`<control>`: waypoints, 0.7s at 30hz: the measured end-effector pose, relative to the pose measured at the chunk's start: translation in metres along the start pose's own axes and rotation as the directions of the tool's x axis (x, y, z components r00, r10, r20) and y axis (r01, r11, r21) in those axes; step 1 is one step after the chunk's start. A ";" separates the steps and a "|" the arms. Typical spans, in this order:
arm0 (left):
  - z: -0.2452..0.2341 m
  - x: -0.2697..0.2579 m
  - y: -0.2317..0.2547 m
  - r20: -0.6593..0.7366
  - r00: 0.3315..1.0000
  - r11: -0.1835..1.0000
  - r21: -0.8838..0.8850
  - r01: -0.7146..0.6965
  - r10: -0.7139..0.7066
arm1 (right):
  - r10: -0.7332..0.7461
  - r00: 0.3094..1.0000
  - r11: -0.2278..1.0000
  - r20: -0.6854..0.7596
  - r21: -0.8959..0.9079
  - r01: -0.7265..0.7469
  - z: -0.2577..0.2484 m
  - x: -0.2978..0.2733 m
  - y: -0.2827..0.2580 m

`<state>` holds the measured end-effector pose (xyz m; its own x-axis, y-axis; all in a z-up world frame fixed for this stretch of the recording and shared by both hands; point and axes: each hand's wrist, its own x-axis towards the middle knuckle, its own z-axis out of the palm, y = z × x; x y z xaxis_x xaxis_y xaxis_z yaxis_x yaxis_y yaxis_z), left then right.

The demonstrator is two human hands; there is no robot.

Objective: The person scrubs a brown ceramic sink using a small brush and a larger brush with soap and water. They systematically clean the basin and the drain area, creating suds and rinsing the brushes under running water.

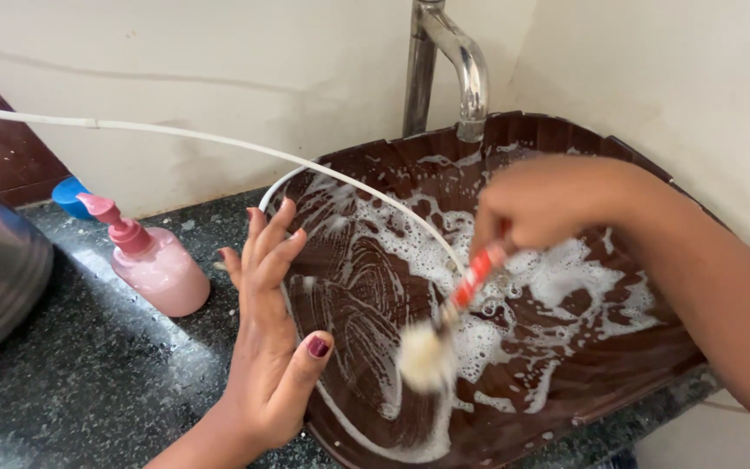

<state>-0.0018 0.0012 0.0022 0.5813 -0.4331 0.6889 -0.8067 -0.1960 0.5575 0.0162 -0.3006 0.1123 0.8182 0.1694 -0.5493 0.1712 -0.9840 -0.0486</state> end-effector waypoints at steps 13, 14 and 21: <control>0.000 0.000 0.000 0.014 1.000 1.000 0.012 0.011 -0.011 | 0.091 0.995 0.990 -0.046 -0.104 -0.096 -0.003 -0.014 -0.010; 0.000 0.000 0.001 0.015 1.000 1.000 0.011 0.014 -0.015 | 0.140 0.981 0.984 -0.136 -0.095 -0.154 -0.003 -0.012 -0.013; 0.000 0.001 0.001 0.010 1.000 1.000 0.009 0.005 -0.005 | -0.056 0.994 0.998 -0.092 -0.036 0.053 0.012 -0.006 -0.028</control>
<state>-0.0018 0.0010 0.0035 0.5845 -0.4412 0.6810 -0.8045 -0.2061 0.5570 0.0002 -0.2747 0.1068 0.8544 0.2290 -0.4664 0.2340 -0.9710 -0.0481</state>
